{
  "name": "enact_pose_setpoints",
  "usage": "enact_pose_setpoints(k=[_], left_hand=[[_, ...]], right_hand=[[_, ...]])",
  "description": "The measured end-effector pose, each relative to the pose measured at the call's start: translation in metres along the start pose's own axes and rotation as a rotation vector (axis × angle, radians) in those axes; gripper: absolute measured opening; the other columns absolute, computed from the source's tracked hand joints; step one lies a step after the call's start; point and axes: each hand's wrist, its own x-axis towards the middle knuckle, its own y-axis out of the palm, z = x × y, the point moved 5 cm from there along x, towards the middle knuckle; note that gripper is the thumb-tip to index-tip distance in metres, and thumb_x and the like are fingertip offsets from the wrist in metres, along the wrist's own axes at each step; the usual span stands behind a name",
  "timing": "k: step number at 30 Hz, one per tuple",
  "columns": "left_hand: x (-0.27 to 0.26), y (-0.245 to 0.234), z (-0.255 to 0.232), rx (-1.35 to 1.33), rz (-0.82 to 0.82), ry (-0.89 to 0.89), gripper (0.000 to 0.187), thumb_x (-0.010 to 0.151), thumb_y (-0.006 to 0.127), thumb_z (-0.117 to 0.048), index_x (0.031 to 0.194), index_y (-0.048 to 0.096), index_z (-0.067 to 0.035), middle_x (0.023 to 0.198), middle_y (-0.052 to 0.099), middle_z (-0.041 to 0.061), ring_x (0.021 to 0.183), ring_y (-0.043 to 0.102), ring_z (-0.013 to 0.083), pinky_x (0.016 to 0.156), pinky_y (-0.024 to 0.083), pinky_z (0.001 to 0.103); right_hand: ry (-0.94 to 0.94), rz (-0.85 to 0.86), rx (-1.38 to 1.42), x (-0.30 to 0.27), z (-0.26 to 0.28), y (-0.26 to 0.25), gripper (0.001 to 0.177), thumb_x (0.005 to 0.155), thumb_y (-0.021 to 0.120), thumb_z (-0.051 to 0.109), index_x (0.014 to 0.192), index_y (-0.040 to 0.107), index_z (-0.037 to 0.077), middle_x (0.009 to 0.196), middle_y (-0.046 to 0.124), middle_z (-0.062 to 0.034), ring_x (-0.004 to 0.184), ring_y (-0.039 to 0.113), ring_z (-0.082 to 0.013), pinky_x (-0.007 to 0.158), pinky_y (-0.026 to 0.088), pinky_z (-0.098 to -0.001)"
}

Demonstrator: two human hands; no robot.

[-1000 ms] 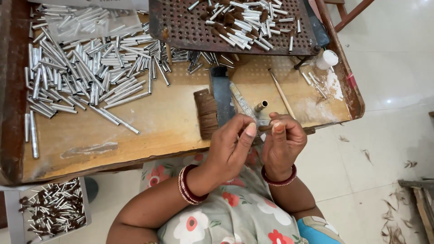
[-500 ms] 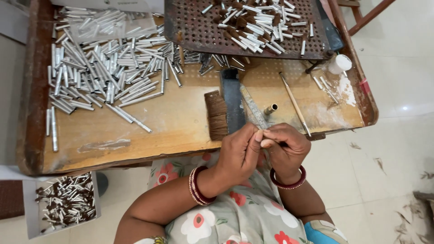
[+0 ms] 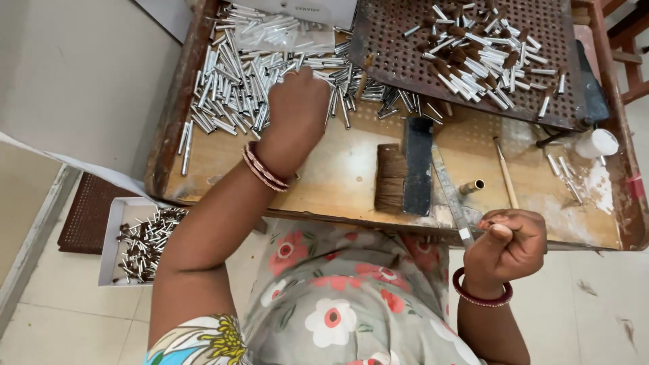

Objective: Inserting bundles of bristles into small metal tubes as part of a brush assembly process.

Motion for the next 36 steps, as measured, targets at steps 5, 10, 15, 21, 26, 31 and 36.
enact_pose_setpoints(k=[5, 10, 15, 21, 26, 31, 36], left_hand=[[0.019, 0.014, 0.017, 0.012, -0.073, 0.011, 0.007, 0.069, 0.073, -0.004, 0.075, 0.075, -0.008, 0.096, 0.065, 0.013, 0.095, 0.064, 0.0335, 0.076, 0.051, 0.048], [0.029, 0.034, 0.012, 0.047, -0.099, 0.032, 0.006, 0.071, 0.072, -0.006, 0.075, 0.076, -0.008, 0.102, 0.063, 0.014, 0.103, 0.06, 0.0319, 0.085, 0.045, 0.047], [0.028, 0.047, 0.012, 0.087, -0.093, -0.026, 0.011, 0.072, 0.072, -0.009, 0.081, 0.077, -0.006, 0.109, 0.061, 0.014, 0.112, 0.056, 0.0322, 0.088, 0.042, 0.048], [0.021, 0.027, 0.004, 0.214, -0.111, 0.002, 0.025, 0.062, 0.07, -0.016, 0.084, 0.074, -0.004, 0.107, 0.06, 0.015, 0.11, 0.054, 0.032, 0.092, 0.042, 0.052], [-0.019, -0.043, -0.056, -0.171, -0.147, 0.054, 0.016, 0.091, 0.063, -0.004, 0.107, 0.064, 0.0, 0.104, 0.062, 0.017, 0.099, 0.062, 0.035, 0.083, 0.05, 0.045], [-0.082, -0.071, -0.136, -0.955, -0.069, 0.311, 0.025, 0.091, 0.069, -0.004, 0.114, 0.063, -0.002, 0.104, 0.069, 0.016, 0.095, 0.069, 0.0378, 0.08, 0.054, 0.043], [-0.105, -0.056, -0.154, -1.177, -0.167, 0.31, 0.026, 0.087, 0.076, 0.0, 0.112, 0.069, -0.002, 0.107, 0.07, 0.013, 0.096, 0.071, 0.0313, 0.083, 0.058, 0.038]], right_hand=[[0.007, -0.004, -0.023, 0.002, 0.0, 0.003, 0.036, 0.113, 0.068, 0.032, 0.103, 0.053, 0.001, 0.093, 0.056, -0.0092, 0.07, 0.058, -0.0133, 0.065, 0.05, -0.0241], [0.019, 0.041, -0.062, 0.0, 0.005, 0.008, 0.038, 0.112, 0.068, 0.035, 0.105, 0.053, 0.001, 0.093, 0.057, -0.0078, 0.071, 0.059, -0.0132, 0.065, 0.049, -0.0228], [0.017, 0.058, -0.08, -0.003, 0.01, 0.01, 0.039, 0.112, 0.067, 0.037, 0.106, 0.054, 0.0, 0.095, 0.057, -0.0083, 0.072, 0.059, -0.0126, 0.066, 0.049, -0.0225], [0.036, 0.048, -0.098, -0.001, 0.015, 0.008, 0.04, 0.11, 0.067, 0.037, 0.104, 0.054, 0.0, 0.095, 0.057, -0.0087, 0.071, 0.057, -0.0115, 0.064, 0.048, -0.021], [0.099, 0.088, -0.136, 0.001, 0.013, 0.006, 0.036, 0.111, 0.066, 0.033, 0.105, 0.056, -0.001, 0.095, 0.06, -0.0097, 0.076, 0.058, -0.0115, 0.069, 0.05, -0.0211], [0.272, 0.155, 0.091, 0.001, 0.021, 0.019, 0.031, 0.11, 0.065, 0.028, 0.108, 0.055, -0.001, 0.116, 0.068, -0.0171, 0.089, 0.068, -0.0154, 0.083, 0.059, -0.0271], [0.565, 0.176, 0.457, -0.014, 0.019, 0.021, 0.028, 0.107, 0.067, 0.026, 0.105, 0.058, -0.001, 0.11, 0.072, -0.0201, 0.09, 0.071, -0.0196, 0.082, 0.061, -0.0318]])
